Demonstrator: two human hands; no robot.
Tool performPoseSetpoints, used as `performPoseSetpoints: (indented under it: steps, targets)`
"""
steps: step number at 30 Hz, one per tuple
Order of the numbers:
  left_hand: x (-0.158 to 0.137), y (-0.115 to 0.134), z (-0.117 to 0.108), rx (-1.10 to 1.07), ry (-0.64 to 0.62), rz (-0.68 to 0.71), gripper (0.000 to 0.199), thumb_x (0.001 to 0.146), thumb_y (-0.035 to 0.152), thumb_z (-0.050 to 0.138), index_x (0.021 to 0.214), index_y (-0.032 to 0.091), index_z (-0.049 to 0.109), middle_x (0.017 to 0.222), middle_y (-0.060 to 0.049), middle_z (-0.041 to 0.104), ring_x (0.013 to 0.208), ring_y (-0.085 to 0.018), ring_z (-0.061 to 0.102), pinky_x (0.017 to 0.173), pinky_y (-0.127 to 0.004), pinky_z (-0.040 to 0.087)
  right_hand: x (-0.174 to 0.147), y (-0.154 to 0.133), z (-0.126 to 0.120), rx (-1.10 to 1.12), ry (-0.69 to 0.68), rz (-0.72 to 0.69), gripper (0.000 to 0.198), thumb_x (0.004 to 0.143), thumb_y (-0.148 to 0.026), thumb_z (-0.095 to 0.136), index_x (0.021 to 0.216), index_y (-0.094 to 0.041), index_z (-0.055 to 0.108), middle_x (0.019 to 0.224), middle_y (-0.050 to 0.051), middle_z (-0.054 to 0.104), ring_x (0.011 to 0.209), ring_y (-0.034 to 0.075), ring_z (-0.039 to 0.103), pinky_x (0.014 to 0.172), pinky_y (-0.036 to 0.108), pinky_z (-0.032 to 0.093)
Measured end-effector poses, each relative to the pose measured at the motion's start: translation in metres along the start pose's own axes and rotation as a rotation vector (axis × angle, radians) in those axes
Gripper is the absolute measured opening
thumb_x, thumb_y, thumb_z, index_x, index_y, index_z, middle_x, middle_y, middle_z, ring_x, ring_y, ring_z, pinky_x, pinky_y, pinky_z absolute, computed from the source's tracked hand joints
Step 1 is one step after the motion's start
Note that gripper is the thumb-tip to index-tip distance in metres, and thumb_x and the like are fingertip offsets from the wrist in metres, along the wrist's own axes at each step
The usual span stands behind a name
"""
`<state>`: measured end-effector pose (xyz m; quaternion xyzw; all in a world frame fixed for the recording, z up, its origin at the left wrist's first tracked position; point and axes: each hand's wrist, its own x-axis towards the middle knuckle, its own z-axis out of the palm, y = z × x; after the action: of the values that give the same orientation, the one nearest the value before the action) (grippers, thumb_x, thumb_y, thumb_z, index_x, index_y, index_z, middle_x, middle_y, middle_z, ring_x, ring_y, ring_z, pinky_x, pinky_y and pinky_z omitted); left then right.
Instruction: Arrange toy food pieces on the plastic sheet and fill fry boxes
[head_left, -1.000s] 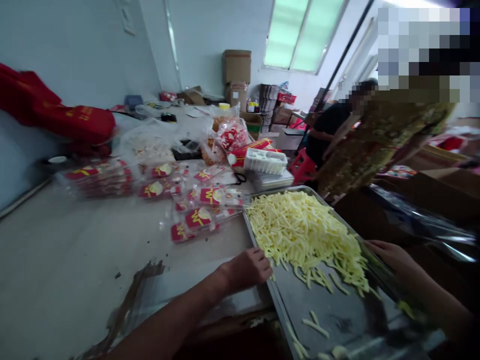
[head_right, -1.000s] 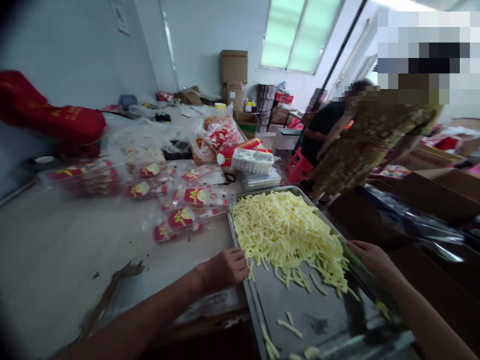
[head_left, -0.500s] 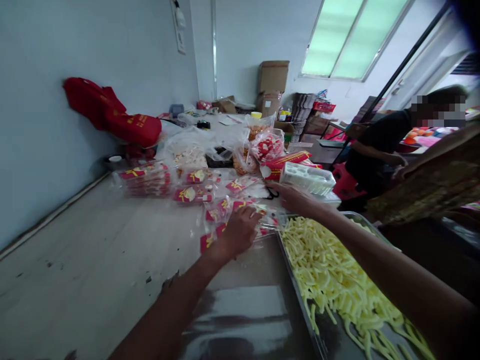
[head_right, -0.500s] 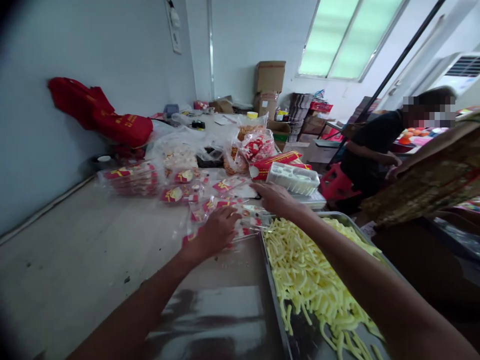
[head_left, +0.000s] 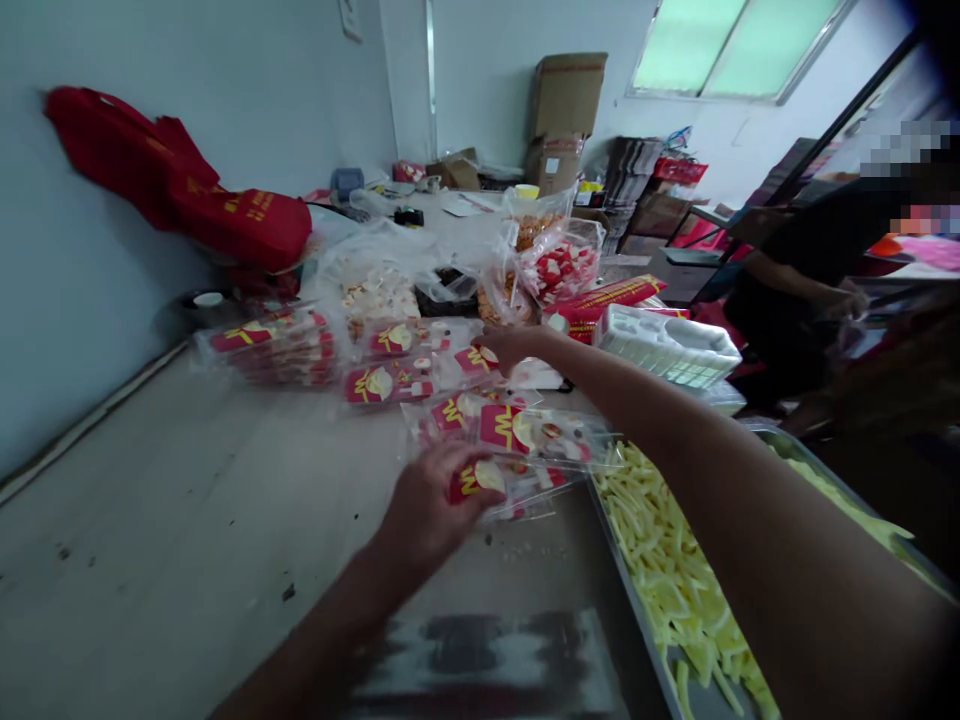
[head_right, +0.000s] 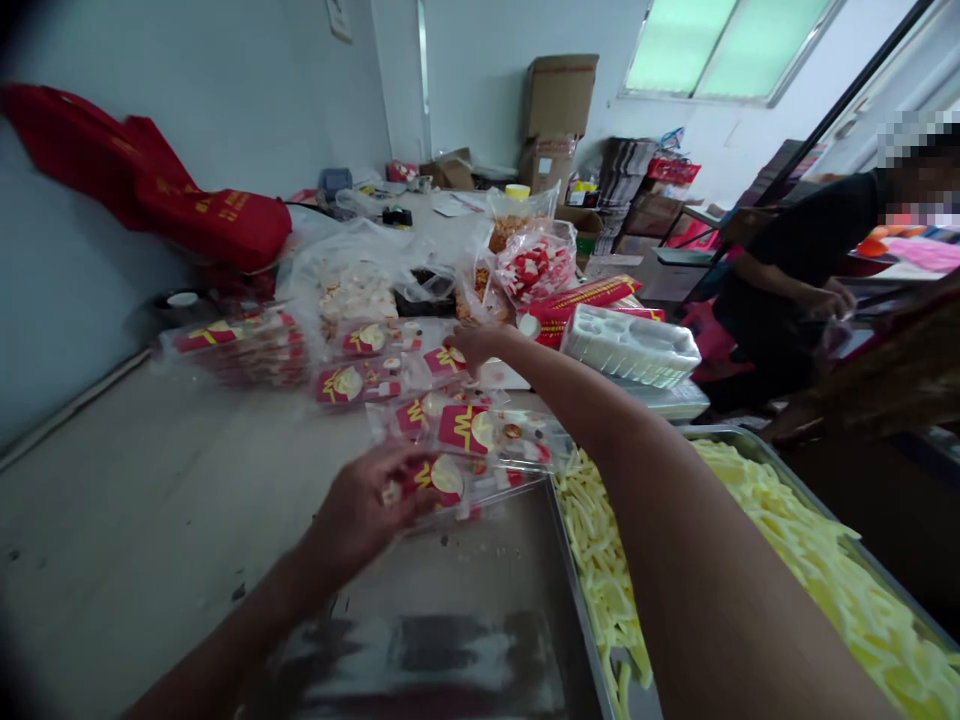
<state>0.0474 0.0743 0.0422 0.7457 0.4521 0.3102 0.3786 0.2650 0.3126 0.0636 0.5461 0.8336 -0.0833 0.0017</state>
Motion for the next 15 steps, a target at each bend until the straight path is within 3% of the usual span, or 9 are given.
performPoseSetpoints:
  steps: [2,4,6,8,10,12,15]
  targets:
    - [-0.028,0.014,0.037,-0.435,-0.044,-0.198,0.039,0.076,0.042,0.078,0.108,0.021,0.068,0.101,-0.009,0.071,0.089,-0.021,0.067,0.082,-0.036,0.054,-0.005,-0.005,-0.014,-0.088,-0.126,-0.118,0.07,0.063,-0.018,0.087,0.127,-0.008,0.061,0.143,0.015,0.051,0.121,0.028,0.056,0.098,0.027,0.043]
    - [-0.043,0.026,0.076,-0.811,-0.03,-0.406,0.045,0.068,0.041,0.085,0.101,0.018,0.065,0.097,-0.01,0.07,0.089,-0.021,0.067,0.083,-0.034,0.054,-0.02,-0.013,-0.029,-0.121,-0.163,-0.182,0.088,0.056,-0.028,0.092,0.135,-0.015,0.057,0.147,0.015,0.046,0.124,0.034,0.053,0.1,0.034,0.045]
    - [-0.043,0.037,0.107,-1.121,0.067,-0.576,0.059,0.059,0.038,0.092,0.104,0.018,0.06,0.101,-0.01,0.069,0.09,-0.022,0.068,0.083,-0.035,0.053,-0.045,-0.02,-0.037,-0.135,-0.215,-0.239,0.1,0.052,-0.041,0.094,0.142,-0.022,0.052,0.144,0.013,0.047,0.123,0.038,0.053,0.1,0.041,0.047]
    - [-0.032,0.048,0.125,-1.36,0.178,-0.654,0.061,0.059,0.036,0.092,0.107,0.019,0.058,0.107,-0.011,0.068,0.094,-0.023,0.069,0.086,-0.035,0.053,-0.075,-0.022,-0.035,-0.144,-0.255,-0.256,0.11,0.049,-0.051,0.094,0.146,-0.027,0.048,0.14,0.012,0.05,0.123,0.04,0.053,0.101,0.045,0.046]
    - [-0.016,0.057,0.131,-1.516,0.261,-0.657,0.047,0.068,0.033,0.087,0.103,0.018,0.059,0.106,-0.01,0.068,0.096,-0.021,0.068,0.09,-0.034,0.052,-0.105,-0.018,-0.022,-0.088,-0.267,-0.221,0.115,0.048,-0.054,0.094,0.149,-0.026,0.046,0.138,0.015,0.052,0.124,0.042,0.051,0.102,0.047,0.044]
    - [0.0,0.06,0.132,-1.584,0.315,-0.669,0.032,0.075,0.028,0.081,0.097,0.018,0.06,0.097,-0.007,0.068,0.09,-0.018,0.068,0.089,-0.032,0.052,-0.13,-0.01,-0.005,0.066,-0.271,-0.191,0.108,0.064,-0.054,0.087,0.154,-0.021,0.038,0.14,0.018,0.051,0.126,0.041,0.05,0.105,0.045,0.041]
    - [0.02,0.059,0.135,-1.612,0.373,-0.698,0.018,0.081,0.019,0.073,0.092,0.018,0.059,0.082,-0.003,0.066,0.075,-0.013,0.064,0.08,-0.028,0.053,-0.154,-0.001,0.014,0.274,-0.295,-0.243,0.077,0.096,-0.042,0.058,0.159,-0.015,0.023,0.143,0.019,0.051,0.125,0.029,0.053,0.103,0.035,0.042]
